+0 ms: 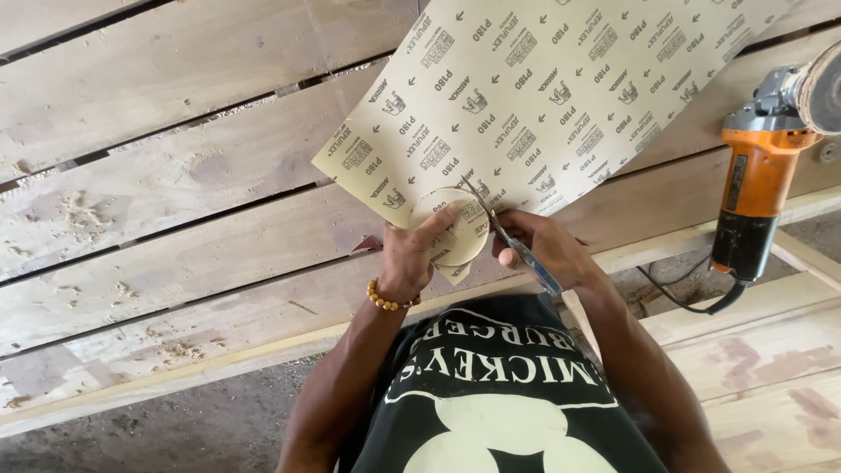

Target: Cutting circular pieces of sandpaper using scissors.

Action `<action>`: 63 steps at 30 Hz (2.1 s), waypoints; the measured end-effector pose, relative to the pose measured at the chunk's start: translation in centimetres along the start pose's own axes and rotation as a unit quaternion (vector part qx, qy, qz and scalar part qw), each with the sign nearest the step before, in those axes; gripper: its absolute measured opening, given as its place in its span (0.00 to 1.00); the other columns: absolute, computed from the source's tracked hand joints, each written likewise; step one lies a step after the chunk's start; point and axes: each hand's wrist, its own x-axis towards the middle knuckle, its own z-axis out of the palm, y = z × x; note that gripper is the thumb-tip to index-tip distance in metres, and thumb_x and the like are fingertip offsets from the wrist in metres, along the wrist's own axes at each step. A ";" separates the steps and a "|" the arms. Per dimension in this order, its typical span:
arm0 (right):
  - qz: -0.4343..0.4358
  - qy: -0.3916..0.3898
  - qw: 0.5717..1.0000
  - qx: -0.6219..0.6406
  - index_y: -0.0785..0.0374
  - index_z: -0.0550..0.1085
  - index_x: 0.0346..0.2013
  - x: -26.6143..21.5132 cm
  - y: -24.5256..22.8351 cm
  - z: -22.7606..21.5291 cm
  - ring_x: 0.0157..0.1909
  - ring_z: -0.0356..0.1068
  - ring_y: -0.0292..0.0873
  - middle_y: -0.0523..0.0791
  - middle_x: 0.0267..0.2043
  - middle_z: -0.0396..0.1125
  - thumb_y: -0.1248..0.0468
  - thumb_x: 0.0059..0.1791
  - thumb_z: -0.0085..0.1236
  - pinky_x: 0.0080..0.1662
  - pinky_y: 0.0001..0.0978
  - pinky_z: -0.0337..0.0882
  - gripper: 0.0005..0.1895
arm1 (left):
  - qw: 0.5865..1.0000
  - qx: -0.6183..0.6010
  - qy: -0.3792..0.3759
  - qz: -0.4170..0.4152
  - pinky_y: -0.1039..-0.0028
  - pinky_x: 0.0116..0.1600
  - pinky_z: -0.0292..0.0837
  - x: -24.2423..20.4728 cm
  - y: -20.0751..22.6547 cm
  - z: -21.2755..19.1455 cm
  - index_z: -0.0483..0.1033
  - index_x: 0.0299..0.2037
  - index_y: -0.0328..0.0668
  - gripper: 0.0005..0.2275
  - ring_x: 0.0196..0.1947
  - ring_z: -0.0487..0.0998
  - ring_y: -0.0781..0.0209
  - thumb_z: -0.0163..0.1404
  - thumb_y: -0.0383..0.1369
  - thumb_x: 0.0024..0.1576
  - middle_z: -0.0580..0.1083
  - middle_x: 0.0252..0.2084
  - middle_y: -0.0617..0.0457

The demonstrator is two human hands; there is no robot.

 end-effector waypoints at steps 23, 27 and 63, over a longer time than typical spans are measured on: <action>-0.075 -0.042 0.996 0.010 0.74 0.73 0.59 0.6 0.4 -1.6 0.39 0.72 0.47 0.54 0.35 0.72 0.52 0.40 0.78 0.48 0.44 0.75 0.41 | 0.997 0.008 -0.065 -0.045 0.41 0.48 0.85 -0.9 0.8 0.5 0.71 0.55 0.28 0.27 0.41 0.84 0.42 0.71 0.29 0.50 0.78 0.39 0.40; -0.075 -0.044 0.996 0.030 0.75 0.74 0.56 0.4 0.5 -1.9 0.36 0.72 0.43 0.51 0.32 0.71 0.58 0.38 0.81 0.47 0.39 0.75 0.38 | 0.997 -0.005 -0.052 -0.050 0.44 0.45 0.86 -0.9 0.9 0.6 0.74 0.51 0.27 0.24 0.38 0.84 0.43 0.72 0.28 0.48 0.79 0.38 0.39; -0.088 -0.090 0.990 -0.067 0.74 0.75 0.55 0.0 1.7 -3.6 0.36 0.76 0.46 0.52 0.32 0.75 0.54 0.37 0.82 0.45 0.42 0.77 0.40 | 0.990 0.101 -0.072 -0.066 0.46 0.47 0.81 -3.3 3.8 1.0 0.73 0.52 0.19 0.32 0.41 0.82 0.38 0.75 0.33 0.43 0.78 0.39 0.31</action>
